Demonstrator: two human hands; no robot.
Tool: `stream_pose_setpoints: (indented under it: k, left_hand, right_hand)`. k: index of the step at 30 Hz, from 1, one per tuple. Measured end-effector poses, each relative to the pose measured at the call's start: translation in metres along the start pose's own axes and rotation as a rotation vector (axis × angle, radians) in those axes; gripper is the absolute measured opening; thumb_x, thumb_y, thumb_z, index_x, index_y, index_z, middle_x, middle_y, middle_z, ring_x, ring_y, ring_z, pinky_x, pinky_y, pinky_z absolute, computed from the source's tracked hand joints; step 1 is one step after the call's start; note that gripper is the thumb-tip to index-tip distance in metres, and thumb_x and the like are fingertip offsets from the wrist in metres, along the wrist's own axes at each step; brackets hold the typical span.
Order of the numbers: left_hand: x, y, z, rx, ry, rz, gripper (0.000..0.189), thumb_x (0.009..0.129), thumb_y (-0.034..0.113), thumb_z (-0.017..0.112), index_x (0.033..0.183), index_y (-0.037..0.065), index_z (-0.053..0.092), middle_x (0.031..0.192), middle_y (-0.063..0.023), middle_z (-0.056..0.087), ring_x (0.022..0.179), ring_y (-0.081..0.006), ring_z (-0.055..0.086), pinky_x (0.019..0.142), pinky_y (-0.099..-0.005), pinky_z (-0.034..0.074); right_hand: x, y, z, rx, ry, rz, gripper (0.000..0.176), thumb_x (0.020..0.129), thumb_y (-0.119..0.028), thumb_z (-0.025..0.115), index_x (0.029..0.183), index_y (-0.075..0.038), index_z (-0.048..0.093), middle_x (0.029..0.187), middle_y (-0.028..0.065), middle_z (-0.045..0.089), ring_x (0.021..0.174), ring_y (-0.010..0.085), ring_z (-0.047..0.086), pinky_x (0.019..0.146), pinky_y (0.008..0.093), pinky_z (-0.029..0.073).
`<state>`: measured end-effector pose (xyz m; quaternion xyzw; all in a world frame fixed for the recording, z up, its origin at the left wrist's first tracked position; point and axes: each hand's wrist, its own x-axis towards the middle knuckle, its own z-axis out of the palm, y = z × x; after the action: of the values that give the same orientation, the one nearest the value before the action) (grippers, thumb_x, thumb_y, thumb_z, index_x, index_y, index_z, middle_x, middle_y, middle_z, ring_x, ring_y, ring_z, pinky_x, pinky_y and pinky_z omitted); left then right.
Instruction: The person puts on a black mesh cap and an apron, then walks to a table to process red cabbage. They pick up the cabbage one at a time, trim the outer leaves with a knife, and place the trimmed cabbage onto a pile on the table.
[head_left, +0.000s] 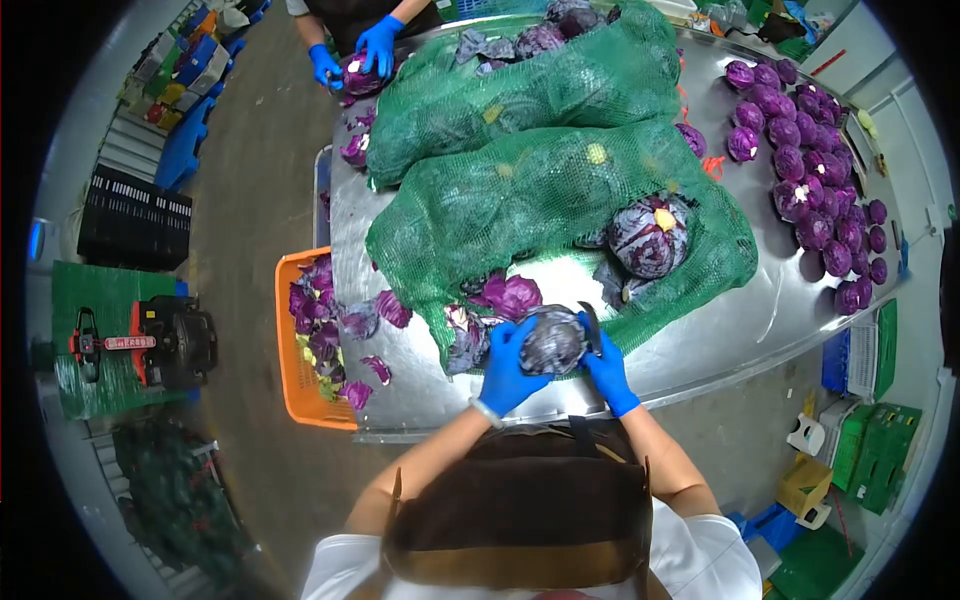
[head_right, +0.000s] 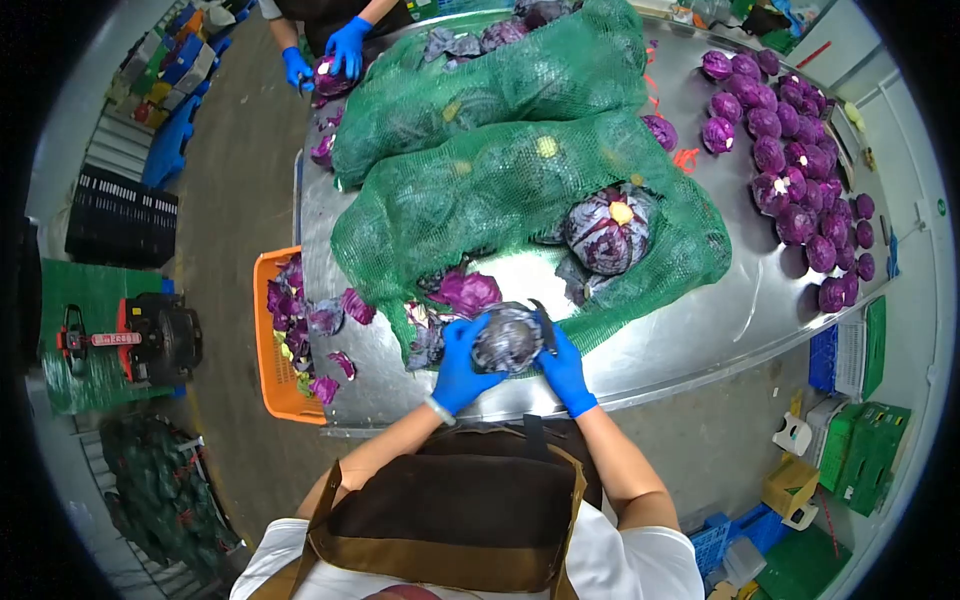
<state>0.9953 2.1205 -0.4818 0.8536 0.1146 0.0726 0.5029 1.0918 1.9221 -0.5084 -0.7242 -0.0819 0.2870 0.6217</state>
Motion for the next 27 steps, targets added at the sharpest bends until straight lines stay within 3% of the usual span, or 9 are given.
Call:
stream_pose_setpoints:
  k: [2,7,12,14,18,20,21,26,27]
  left_hand:
    - [-0.029,-0.002,-0.016,-0.039,0.176,0.028,0.094,0.063,0.025,0.091,0.141,0.007,0.043,0.124,-0.0172,0.041,0.117,-0.0346,0.044,0.104,-0.0432,0.039]
    - [-0.091,-0.005,-0.057,-0.377,0.472,-0.300,0.085,0.070,0.026,0.088,0.137,0.004,0.041,0.130,-0.0159,0.040,0.122,-0.0342,0.045,0.105,-0.0442,0.041]
    - [-0.110,-0.025,-0.097,0.438,0.257,-0.142,0.100,0.061,0.040,0.091,0.143,0.007,0.044,0.142,-0.0240,0.040,0.128,-0.0416,0.044,0.106,-0.0491,0.040]
    - [-0.117,-0.024,-0.097,0.452,0.123,-0.141,0.101,0.060,0.041,0.091,0.142,0.006,0.046,0.143,-0.0253,0.042,0.128,-0.0427,0.044,0.107,-0.0503,0.039]
    - [-0.142,-0.041,-0.095,0.176,0.306,-0.336,0.103,0.059,0.036,0.092,0.144,0.005,0.043,0.145,-0.0259,0.042,0.132,-0.0425,0.044,0.110,-0.0488,0.037]
    - [-0.145,-0.051,-0.093,0.046,0.333,-0.358,0.103,0.059,0.032,0.092,0.145,0.005,0.042,0.144,-0.0268,0.043,0.133,-0.0413,0.045,0.110,-0.0465,0.038]
    - [-0.143,-0.054,-0.094,0.079,0.321,-0.352,0.103,0.059,0.032,0.092,0.145,0.005,0.042,0.144,-0.0265,0.044,0.132,-0.0408,0.045,0.110,-0.0461,0.038]
    - [-0.105,-0.057,-0.106,0.124,0.199,-0.273,0.098,0.058,0.034,0.092,0.140,0.005,0.048,0.134,-0.0193,0.055,0.125,-0.0384,0.051,0.107,-0.0461,0.042]
    - [-0.101,-0.057,-0.108,0.153,0.178,-0.275,0.099,0.059,0.036,0.092,0.141,0.005,0.047,0.135,-0.0201,0.054,0.126,-0.0389,0.050,0.107,-0.0464,0.041]
  right_hand:
    - [-0.007,-0.053,0.020,-0.127,-0.129,-0.164,0.063,0.081,0.006,0.055,0.142,-0.005,0.051,0.139,0.0139,0.059,0.126,0.0237,0.057,0.105,0.0354,0.044]
    - [0.011,-0.079,0.087,-0.272,-0.536,-0.553,0.061,0.078,0.009,0.051,0.136,-0.007,0.057,0.136,0.0170,0.059,0.124,0.0315,0.059,0.104,0.0381,0.047]
    - [0.011,-0.028,0.149,-0.154,-0.747,-0.465,0.050,0.083,-0.005,0.056,0.133,-0.006,0.058,0.116,0.0135,0.070,0.099,0.0306,0.069,0.088,0.0379,0.054]
    - [0.000,-0.005,0.151,0.038,-0.837,-0.056,0.046,0.087,-0.005,0.056,0.132,-0.005,0.058,0.108,0.0090,0.070,0.091,0.0224,0.068,0.083,0.0347,0.055]
    - [0.008,0.008,0.137,-0.022,-0.502,0.173,0.046,0.087,0.000,0.053,0.133,-0.005,0.057,0.114,0.0111,0.068,0.102,0.0238,0.066,0.091,0.0348,0.053]
    - [0.027,0.050,0.139,-0.390,-0.483,-0.481,0.054,0.083,0.004,0.055,0.136,-0.004,0.053,0.132,0.0183,0.058,0.121,0.0351,0.057,0.103,0.0413,0.047]
    - [0.042,0.048,0.140,-0.439,-0.542,-0.430,0.056,0.080,0.006,0.052,0.135,-0.004,0.054,0.140,0.0214,0.052,0.135,0.0380,0.045,0.111,0.0444,0.038]
    - [0.132,0.016,0.137,-0.537,-0.426,-0.251,0.040,0.087,-0.005,0.059,0.127,-0.007,0.059,0.123,0.0200,0.062,0.109,0.0386,0.062,0.094,0.0430,0.050]
    - [0.124,0.011,0.137,-0.584,-0.382,-0.447,0.039,0.089,-0.010,0.060,0.128,-0.009,0.059,0.119,0.0190,0.064,0.103,0.0380,0.064,0.088,0.0438,0.052]
